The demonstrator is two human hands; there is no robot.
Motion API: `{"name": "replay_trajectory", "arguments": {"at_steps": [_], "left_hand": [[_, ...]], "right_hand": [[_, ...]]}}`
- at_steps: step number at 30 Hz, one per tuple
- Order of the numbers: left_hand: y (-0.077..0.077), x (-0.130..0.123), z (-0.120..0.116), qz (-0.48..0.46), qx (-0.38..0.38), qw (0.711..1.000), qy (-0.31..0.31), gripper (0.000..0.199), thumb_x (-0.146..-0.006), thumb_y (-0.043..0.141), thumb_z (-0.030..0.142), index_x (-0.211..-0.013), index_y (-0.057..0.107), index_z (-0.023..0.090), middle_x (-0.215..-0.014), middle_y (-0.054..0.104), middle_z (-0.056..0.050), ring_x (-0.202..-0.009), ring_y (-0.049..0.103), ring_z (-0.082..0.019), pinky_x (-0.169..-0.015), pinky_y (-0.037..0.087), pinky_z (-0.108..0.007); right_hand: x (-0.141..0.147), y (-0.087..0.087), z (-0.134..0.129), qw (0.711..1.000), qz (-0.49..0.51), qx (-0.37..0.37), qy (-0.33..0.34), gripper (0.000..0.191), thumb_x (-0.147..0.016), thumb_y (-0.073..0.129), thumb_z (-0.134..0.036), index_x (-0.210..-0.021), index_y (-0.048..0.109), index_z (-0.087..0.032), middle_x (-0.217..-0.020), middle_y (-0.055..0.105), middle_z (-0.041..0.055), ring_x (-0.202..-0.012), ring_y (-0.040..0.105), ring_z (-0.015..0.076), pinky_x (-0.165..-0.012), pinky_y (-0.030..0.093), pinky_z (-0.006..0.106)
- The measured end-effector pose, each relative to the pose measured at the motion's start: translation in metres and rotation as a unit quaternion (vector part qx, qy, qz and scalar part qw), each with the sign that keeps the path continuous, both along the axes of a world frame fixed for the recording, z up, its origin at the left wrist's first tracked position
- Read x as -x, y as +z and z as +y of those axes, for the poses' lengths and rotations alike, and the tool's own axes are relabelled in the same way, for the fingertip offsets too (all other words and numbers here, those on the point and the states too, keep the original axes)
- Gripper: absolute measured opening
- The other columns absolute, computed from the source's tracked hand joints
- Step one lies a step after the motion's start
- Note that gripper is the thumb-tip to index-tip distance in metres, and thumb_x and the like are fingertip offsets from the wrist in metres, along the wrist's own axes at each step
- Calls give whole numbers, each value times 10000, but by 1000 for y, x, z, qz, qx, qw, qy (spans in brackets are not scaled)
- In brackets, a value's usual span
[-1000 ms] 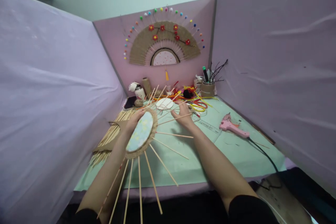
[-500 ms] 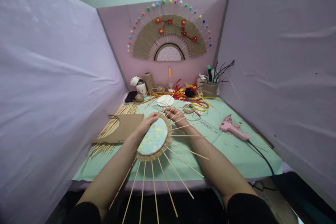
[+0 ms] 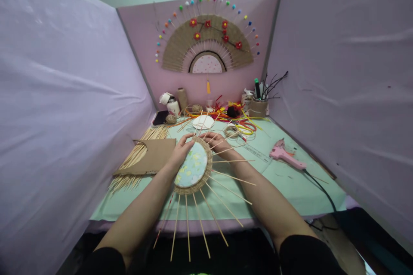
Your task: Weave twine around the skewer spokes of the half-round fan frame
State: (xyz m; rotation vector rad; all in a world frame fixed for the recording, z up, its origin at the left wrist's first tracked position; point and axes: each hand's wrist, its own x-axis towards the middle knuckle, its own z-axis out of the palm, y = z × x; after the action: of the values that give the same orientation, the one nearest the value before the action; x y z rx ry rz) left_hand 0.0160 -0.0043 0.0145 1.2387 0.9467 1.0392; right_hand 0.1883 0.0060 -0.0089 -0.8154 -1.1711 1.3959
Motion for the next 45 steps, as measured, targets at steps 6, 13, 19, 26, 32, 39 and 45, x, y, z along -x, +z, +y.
{"name": "replay_trajectory", "arguments": {"at_steps": [6,13,19,26,32,39,45], "left_hand": [[1,-4,-6,6,-47,999,24,446,-684,687,428,-1042,507,233,-615,538,65,-511,468,-90,-511,352,-204],[-1,-4,-6,-53,-71,996,22,428,-676,708,415,-994,496,225,-618,568,63,-496,461,-86,-493,338,-195],[-1,-5,-4,-74,19,997,23,410,-647,694,296,-1032,605,185,-697,646,24,-557,541,-108,-547,392,-219],[0,-3,1,-154,114,980,-61,421,-611,651,167,-1032,653,150,-838,708,-39,-663,627,-140,-643,471,-250],[5,1,0,-169,135,975,-54,387,-626,647,131,-1011,679,115,-769,704,-35,-606,611,-117,-591,459,-218],[3,3,2,-155,164,972,-69,363,-643,627,93,-1001,678,117,-743,688,-27,-596,618,-119,-583,477,-222],[-3,-4,-1,-140,174,970,-94,365,-651,613,63,-1010,674,101,-761,690,-36,-614,625,-113,-598,481,-210]], "right_hand": [[0,2,0,1000,15,7,-4,325,-555,822,-397,-779,710,-189,-701,690,13,-597,591,144,-587,448,282],[0,9,-5,999,26,19,-1,315,-576,824,-378,-774,688,-174,-675,672,-3,-594,586,122,-576,432,255],[-3,3,-1,999,28,18,15,301,-588,816,-367,-770,678,-171,-668,661,-5,-578,580,116,-566,434,253],[-3,-5,4,999,17,11,38,333,-572,829,-377,-776,672,-165,-704,662,10,-602,586,127,-580,446,261],[-21,2,8,999,-2,47,7,310,-618,817,-365,-791,653,-167,-515,485,-64,-444,396,57,-436,306,208],[-63,12,20,967,231,74,-77,261,-603,813,-203,-786,627,-195,-623,579,-63,-443,377,24,-423,351,160],[-72,14,19,961,255,19,-108,144,-742,717,-212,-866,652,-247,-905,716,-34,-546,523,54,-575,499,212]]}}
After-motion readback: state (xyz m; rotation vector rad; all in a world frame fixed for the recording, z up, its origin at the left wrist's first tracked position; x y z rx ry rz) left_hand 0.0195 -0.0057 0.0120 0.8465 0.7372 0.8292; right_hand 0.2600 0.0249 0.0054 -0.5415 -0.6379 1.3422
